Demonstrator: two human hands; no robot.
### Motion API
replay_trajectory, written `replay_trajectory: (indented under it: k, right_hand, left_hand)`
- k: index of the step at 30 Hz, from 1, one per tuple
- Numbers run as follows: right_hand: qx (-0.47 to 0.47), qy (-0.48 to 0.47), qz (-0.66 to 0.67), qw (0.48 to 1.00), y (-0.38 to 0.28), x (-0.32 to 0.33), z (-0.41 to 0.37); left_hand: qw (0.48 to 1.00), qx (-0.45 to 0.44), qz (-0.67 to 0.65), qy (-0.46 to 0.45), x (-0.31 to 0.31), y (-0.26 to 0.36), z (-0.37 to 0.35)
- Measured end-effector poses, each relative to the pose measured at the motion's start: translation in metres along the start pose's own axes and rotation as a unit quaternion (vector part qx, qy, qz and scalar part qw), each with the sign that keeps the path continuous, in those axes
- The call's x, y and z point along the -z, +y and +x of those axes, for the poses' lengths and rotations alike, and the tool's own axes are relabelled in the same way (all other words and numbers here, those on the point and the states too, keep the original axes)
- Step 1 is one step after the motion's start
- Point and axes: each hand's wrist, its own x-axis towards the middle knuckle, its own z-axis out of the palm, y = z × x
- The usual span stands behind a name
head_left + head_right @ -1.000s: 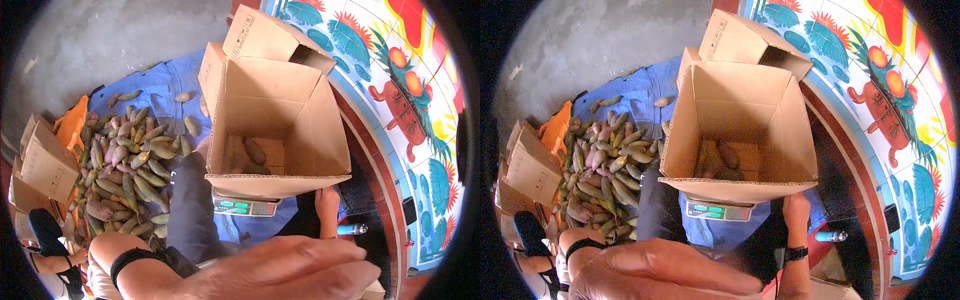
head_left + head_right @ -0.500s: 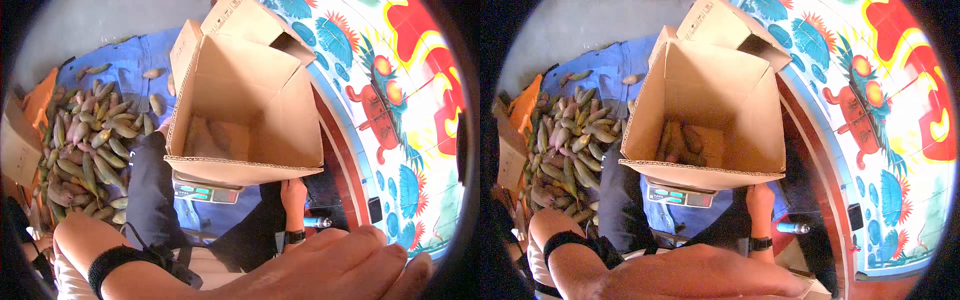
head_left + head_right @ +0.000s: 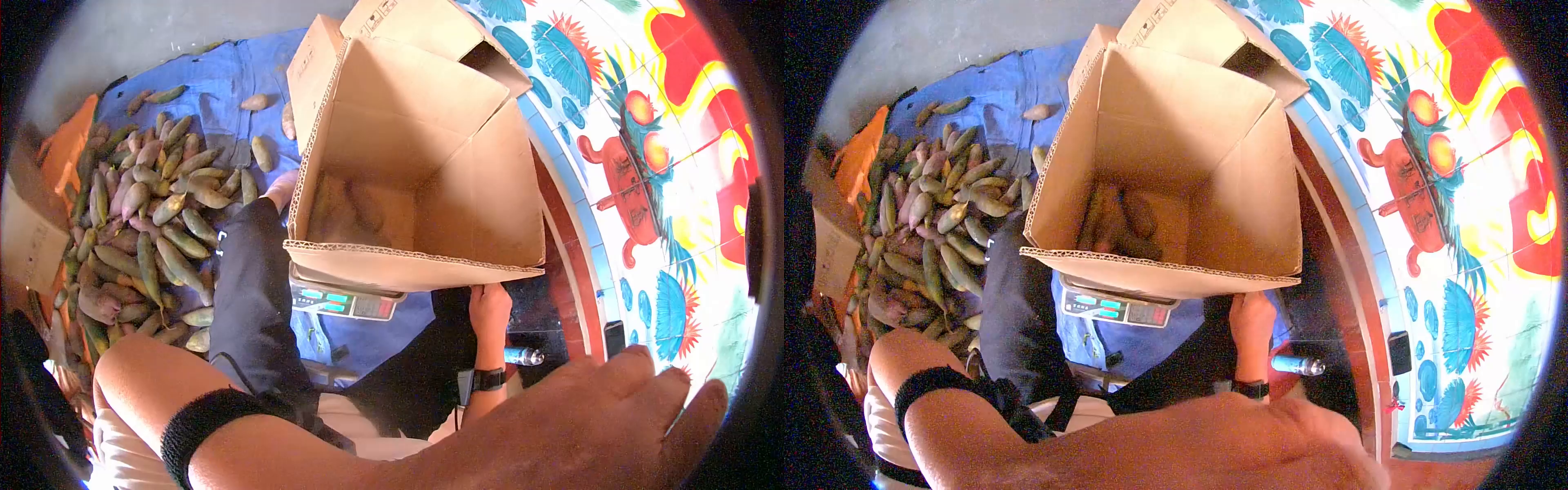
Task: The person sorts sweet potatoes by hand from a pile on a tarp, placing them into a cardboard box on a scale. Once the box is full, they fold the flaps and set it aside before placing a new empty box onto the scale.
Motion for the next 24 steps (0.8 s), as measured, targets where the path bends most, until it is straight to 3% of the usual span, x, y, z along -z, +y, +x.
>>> replay_trajectory:
  k: [17,21,24]
  right_hand:
    - [0.041,0.040,0.007,0.998,0.001,0.000,0.001]
    - [0.031,0.032,-0.012,0.999,0.001,0.003,0.001]
    - [0.022,0.036,0.013,0.999,0.008,-0.004,0.000]
  left_hand:
    - [0.987,0.086,-0.105,-0.087,0.020,-0.001,0.003]
    - [0.964,0.174,-0.144,-0.139,0.048,-0.001,-0.004]
    - [0.939,0.312,-0.096,-0.112,0.086,-0.004,-0.016]
